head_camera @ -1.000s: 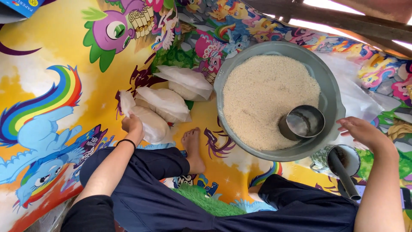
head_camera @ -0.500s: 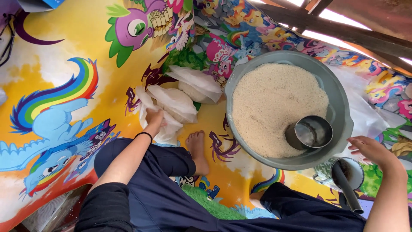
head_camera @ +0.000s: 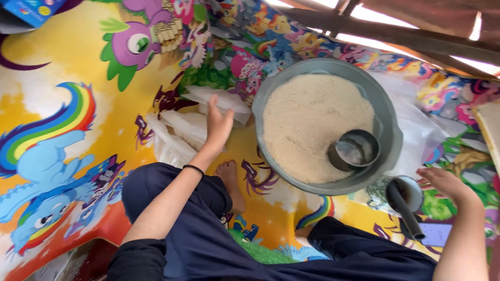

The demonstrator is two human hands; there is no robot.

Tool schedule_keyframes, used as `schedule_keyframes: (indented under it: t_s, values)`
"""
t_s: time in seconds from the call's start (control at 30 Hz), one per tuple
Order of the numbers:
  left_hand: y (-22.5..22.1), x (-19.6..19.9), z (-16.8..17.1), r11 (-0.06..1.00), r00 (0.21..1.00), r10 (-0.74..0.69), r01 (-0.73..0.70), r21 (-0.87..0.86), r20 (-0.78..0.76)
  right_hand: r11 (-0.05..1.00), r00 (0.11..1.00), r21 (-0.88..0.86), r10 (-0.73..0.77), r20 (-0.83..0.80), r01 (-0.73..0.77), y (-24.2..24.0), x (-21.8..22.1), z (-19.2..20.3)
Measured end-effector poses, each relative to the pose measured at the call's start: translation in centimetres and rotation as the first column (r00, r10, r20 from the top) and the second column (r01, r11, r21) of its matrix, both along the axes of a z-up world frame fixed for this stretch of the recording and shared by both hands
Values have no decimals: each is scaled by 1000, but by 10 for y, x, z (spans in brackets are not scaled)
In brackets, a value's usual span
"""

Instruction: Scooping rice from a large basin into small plastic bags and sealing them manually.

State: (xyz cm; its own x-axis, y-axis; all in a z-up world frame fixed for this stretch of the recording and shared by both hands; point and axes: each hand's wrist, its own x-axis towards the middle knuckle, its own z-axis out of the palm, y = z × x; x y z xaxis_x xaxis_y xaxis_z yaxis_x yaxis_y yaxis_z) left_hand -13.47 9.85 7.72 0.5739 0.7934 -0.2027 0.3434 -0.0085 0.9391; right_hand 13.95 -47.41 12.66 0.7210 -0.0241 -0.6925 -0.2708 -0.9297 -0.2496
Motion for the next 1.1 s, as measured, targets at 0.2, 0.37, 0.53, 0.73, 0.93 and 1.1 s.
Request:
schedule_keyframes:
  t_s: [0.2, 0.37, 0.53, 0.73, 0.93, 1.1]
  values:
    - [-98, 29, -9, 761, 821, -559, 563, 321, -117, 995, 995, 16, -100, 2, 100, -42, -15, 1]
    - [-191, 76, 11, 640, 648, -760, 732, -232, -53, 961, 952, -70, -277, -132, 269, -87, -28, -34]
    - [-252, 130, -16, 662, 641, -742, 654, -366, -197, 921, 878, -94, -389, -279, 378, -116, -59, -71]
    - [-284, 159, -107, 688, 636, -723, 698, -198, -269, 834, 797, 93, -479, -369, 544, -110, -91, -47]
    - [-255, 159, -45, 697, 668, -717, 680, -227, -200, 781, 747, 133, -511, -426, 610, -129, -91, -85]
    - [-206, 142, 56, 745, 722, -597, 661, 92, -351, 816, 771, 78, -504, -389, 573, -128, -68, -93]
